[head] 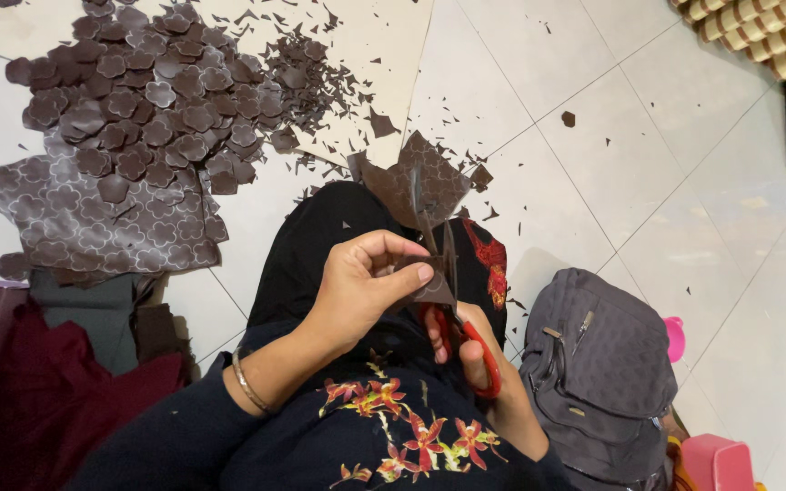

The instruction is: The person sits on the floor and uses red-handled scissors to cut flower-shaped pieces from a brown patterned sheet. The cut shapes are placed in a growing pile on the floor, and the person continues cutting multiple shapes from the same sheet.

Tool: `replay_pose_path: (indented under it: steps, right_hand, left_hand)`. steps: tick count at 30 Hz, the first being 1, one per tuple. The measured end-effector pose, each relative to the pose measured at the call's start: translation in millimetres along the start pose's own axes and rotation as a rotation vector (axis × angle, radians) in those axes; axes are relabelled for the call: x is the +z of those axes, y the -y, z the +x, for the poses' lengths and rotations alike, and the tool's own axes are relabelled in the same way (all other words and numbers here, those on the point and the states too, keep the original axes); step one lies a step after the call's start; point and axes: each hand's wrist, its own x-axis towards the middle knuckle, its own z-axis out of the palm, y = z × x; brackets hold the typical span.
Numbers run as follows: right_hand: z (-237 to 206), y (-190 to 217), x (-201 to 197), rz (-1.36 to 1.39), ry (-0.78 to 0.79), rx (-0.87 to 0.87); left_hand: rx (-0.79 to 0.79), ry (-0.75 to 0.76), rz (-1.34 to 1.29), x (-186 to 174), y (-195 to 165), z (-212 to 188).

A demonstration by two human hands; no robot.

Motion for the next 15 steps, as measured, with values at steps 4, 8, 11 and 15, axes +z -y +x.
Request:
replay_pose_path:
  steps: [4,8,11,15]
  right_hand:
    - [8,3,-1,-0.005,0.125,-0.064]
    - [-1,5,0,0.015,0.028,0.004]
    - [-8,0,0,0.043,-0.027,0.005]
    - [1,-15,-7,0.023,0.075,-0.109]
  left_hand:
    - [-0.018,0.001,0.013,-1,0,1]
    - [-0.039,0.013,-0.009,-3,0,1]
    - [-0.043,0.031,-0.014,-5,-1,2]
    - [-0.082,0.040,-0.015,-6,-2,4]
